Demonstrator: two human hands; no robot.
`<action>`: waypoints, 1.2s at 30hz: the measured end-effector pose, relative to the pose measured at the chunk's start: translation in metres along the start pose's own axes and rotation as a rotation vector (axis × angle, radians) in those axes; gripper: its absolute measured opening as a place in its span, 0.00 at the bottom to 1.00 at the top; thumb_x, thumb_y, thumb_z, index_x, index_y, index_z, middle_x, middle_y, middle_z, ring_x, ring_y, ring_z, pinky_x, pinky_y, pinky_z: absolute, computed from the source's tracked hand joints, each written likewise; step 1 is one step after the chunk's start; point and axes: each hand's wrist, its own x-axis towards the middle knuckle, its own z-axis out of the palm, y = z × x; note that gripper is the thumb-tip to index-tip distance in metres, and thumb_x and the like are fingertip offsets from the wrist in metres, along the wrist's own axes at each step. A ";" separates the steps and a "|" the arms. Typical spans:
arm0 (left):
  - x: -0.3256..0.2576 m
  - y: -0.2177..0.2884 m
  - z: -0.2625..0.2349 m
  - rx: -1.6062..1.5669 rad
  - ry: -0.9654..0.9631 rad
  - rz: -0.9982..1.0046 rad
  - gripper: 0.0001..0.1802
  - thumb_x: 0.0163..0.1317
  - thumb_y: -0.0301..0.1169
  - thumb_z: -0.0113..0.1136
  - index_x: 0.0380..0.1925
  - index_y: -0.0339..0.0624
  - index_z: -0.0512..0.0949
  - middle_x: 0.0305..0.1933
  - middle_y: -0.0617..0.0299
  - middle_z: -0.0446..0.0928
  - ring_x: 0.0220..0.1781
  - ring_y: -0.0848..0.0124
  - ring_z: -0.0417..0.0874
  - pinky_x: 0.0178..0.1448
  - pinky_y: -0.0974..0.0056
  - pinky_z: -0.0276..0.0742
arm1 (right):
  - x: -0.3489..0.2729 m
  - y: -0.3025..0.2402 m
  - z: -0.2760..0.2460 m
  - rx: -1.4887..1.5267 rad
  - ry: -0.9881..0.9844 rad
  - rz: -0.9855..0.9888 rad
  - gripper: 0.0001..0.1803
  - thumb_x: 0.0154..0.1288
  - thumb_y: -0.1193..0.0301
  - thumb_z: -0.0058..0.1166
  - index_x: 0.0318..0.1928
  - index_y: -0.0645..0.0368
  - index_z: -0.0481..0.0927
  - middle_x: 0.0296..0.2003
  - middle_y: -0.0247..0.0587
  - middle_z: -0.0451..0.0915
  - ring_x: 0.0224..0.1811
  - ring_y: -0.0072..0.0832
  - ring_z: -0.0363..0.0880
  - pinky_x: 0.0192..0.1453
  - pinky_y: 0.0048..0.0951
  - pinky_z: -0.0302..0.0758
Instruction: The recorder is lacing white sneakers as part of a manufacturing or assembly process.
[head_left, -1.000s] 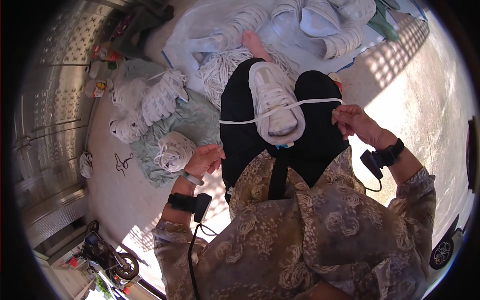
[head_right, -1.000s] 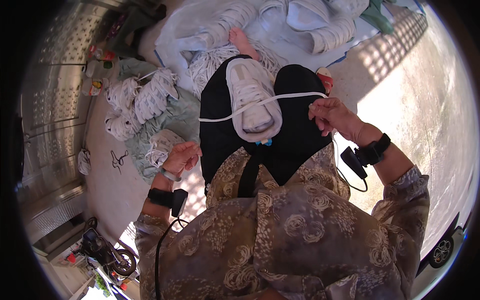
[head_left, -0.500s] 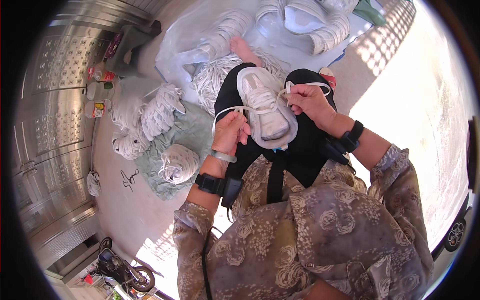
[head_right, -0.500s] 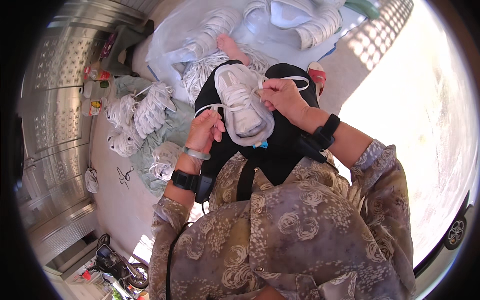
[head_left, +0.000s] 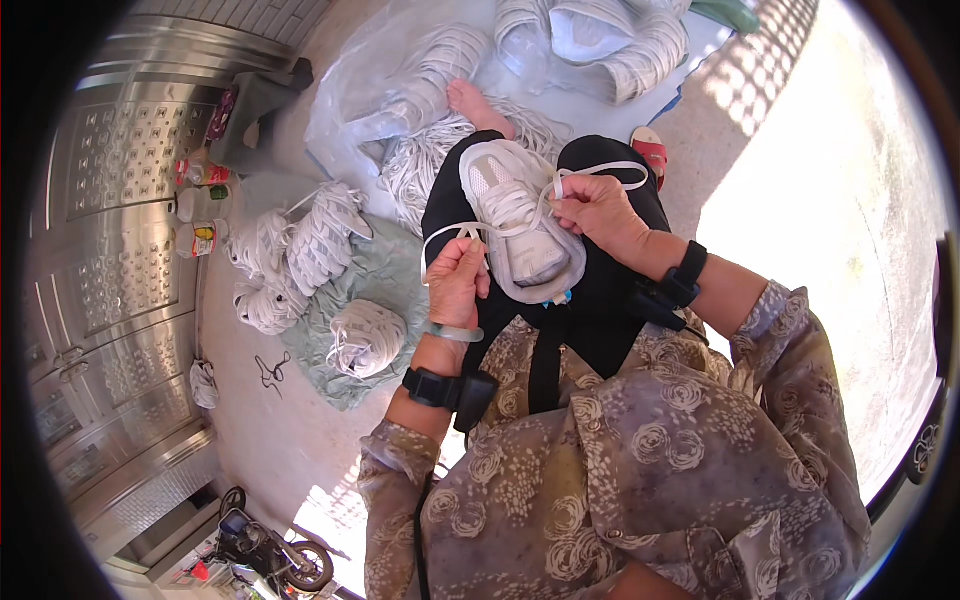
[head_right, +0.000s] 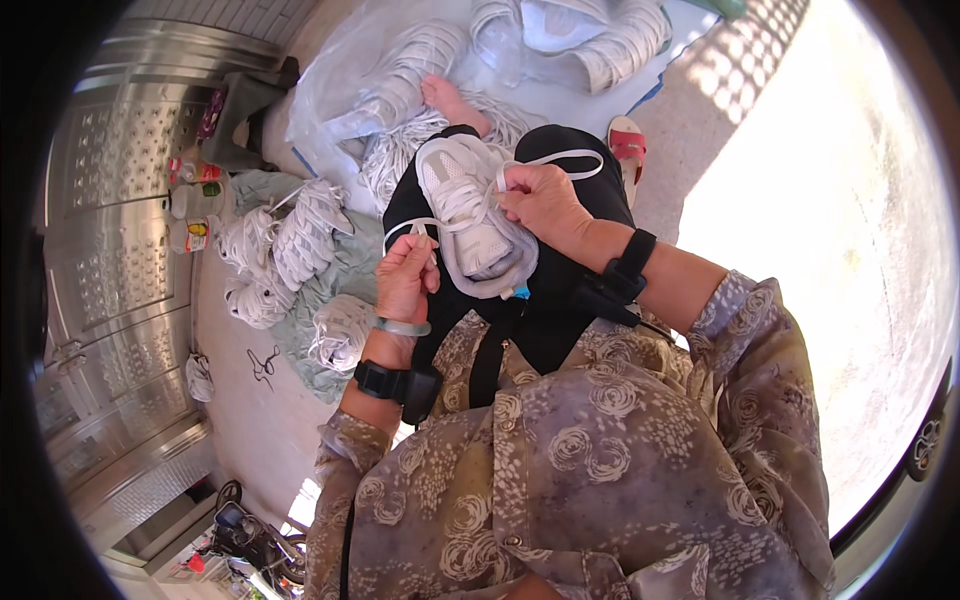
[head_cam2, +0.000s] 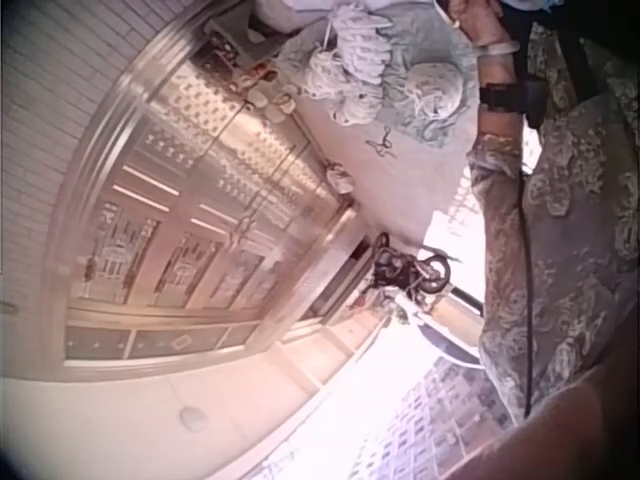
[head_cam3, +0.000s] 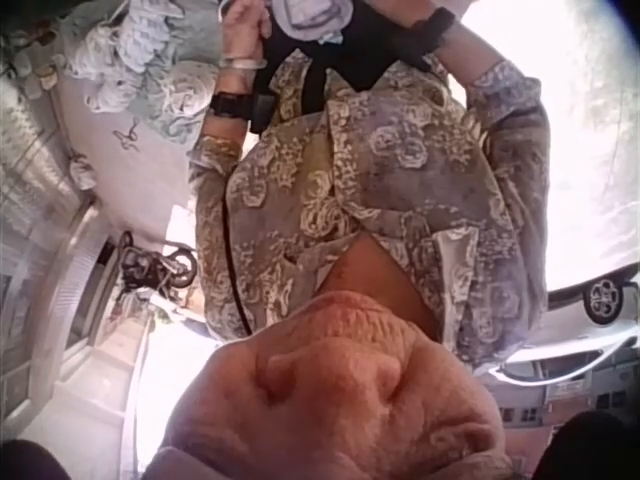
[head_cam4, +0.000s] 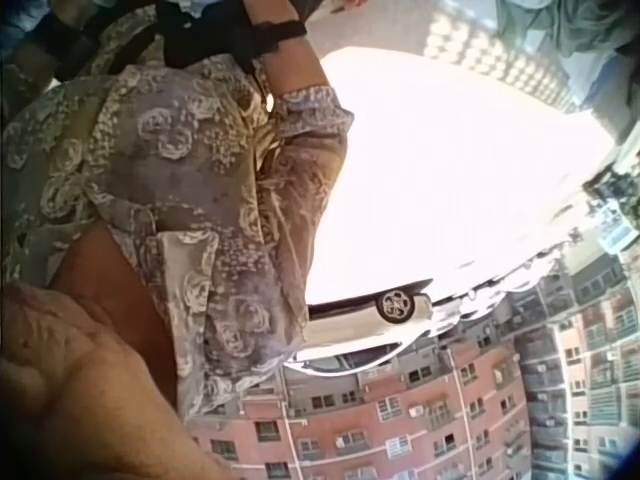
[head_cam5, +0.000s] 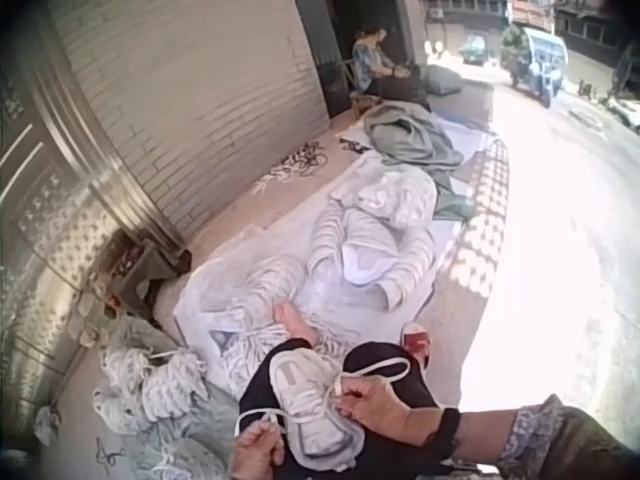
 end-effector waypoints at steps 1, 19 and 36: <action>0.000 -0.001 0.001 -0.001 0.004 0.018 0.08 0.62 0.33 0.53 0.27 0.41 0.74 0.17 0.70 0.69 0.13 0.82 0.64 0.16 0.76 0.58 | -0.001 -0.001 -0.001 -0.034 -0.003 -0.008 0.04 0.55 0.75 0.53 0.27 0.64 0.77 0.15 0.32 0.73 0.19 0.15 0.72 0.24 0.21 0.69; -0.004 -0.003 -0.003 0.000 0.000 0.023 0.04 0.60 0.28 0.54 0.33 0.39 0.74 0.27 0.61 0.78 0.22 0.76 0.78 0.25 0.73 0.74 | 0.008 -0.002 -0.002 -0.619 -0.027 -0.366 0.08 0.50 0.73 0.53 0.22 0.63 0.69 0.16 0.47 0.71 0.20 0.42 0.72 0.26 0.36 0.68; 0.003 -0.009 0.007 0.002 0.024 0.111 0.04 0.58 0.24 0.54 0.25 0.38 0.74 0.19 0.66 0.74 0.15 0.82 0.71 0.18 0.77 0.65 | -0.012 -0.017 0.001 -0.759 -0.113 -0.262 0.13 0.54 0.68 0.57 0.28 0.65 0.71 0.19 0.39 0.71 0.20 0.24 0.68 0.26 0.27 0.68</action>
